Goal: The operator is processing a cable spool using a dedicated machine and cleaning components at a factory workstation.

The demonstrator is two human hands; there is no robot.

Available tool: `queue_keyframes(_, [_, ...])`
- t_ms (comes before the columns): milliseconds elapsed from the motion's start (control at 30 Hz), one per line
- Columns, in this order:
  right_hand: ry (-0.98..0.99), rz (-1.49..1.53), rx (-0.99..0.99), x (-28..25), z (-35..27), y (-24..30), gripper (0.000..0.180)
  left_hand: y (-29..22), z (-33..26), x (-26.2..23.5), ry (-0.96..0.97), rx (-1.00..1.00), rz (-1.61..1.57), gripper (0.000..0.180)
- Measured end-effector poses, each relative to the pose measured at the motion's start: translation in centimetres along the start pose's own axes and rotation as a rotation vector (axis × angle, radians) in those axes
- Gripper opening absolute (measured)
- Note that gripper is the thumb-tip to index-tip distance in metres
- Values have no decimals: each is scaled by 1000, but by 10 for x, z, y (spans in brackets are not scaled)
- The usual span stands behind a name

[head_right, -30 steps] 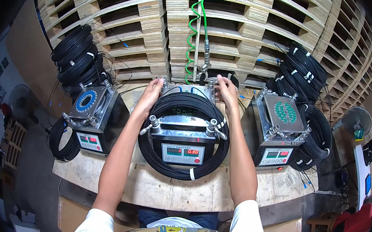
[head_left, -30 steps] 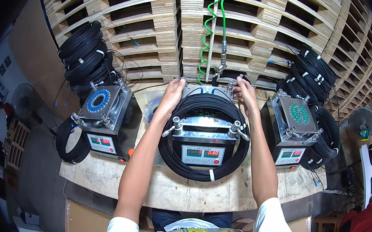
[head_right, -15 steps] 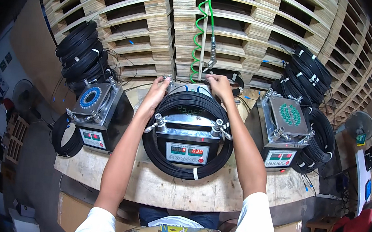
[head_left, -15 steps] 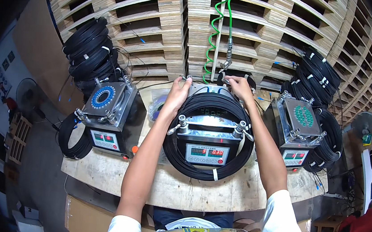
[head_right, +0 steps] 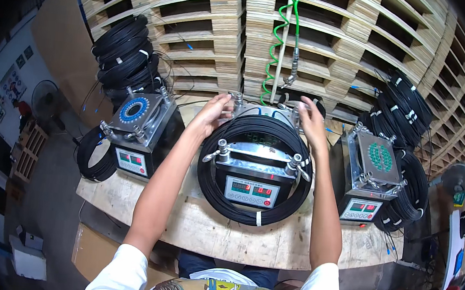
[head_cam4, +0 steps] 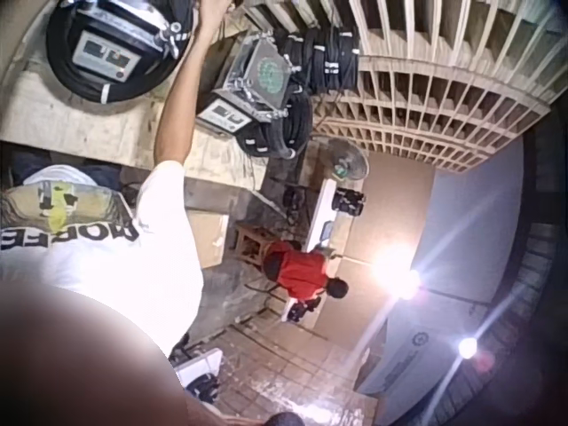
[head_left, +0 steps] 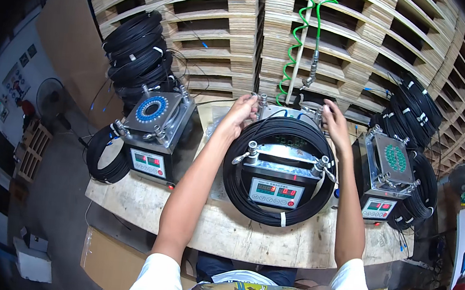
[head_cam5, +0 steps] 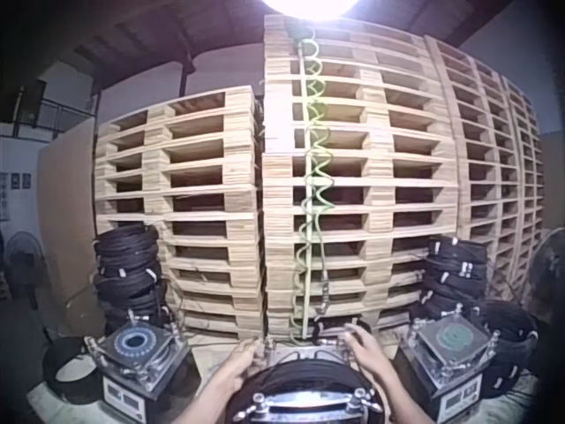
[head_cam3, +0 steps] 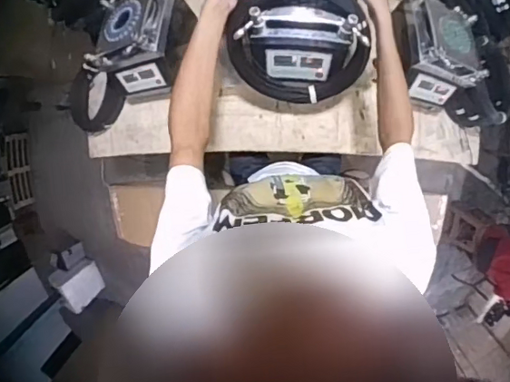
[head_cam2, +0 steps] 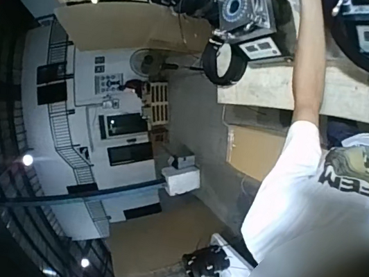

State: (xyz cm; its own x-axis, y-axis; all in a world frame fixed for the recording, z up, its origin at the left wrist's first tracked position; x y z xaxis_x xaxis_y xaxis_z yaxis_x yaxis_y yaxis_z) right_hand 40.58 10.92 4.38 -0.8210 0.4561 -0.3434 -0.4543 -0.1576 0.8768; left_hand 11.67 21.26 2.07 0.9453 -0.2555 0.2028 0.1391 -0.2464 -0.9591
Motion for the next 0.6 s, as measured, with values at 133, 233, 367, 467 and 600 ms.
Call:
queue_keyframes(133, [-38, 252, 250, -4, -48, 35, 49, 8, 41, -30, -40, -49, 0, 38])
queue_keyframes(233, [-19, 139, 138, 2, -55, 27, 47, 29, 72, -18, 127, -202, -339, 24])
queue_keyframes(367, [-56, 158, 162, 3, -55, 18, 45, 43, 89, -10, 98, -214, -351, 24])
queue_keyframes(467, [-45, 110, 122, 3, -53, 20, 44, 49, 98, -13, 55, -199, -348, 35])
queue_keyframes(600, [-35, 131, 136, 2, -53, 16, 43, 47, 90, -8, 128, -164, -439, 35])
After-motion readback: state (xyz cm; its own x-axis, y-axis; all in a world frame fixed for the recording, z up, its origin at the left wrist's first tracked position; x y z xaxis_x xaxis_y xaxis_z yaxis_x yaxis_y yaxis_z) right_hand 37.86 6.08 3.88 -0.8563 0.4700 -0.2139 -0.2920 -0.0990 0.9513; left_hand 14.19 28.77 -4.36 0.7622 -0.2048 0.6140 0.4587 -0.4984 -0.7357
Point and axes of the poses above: each hand's wrist, its own z-axis towards the middle knuckle, its own x-axis out of the palm, y = z × x, the point moved 6 cm from there along z, towards the middle knuckle, and after that the axes turned 4 degrees about -z, right-handed, at the moved point
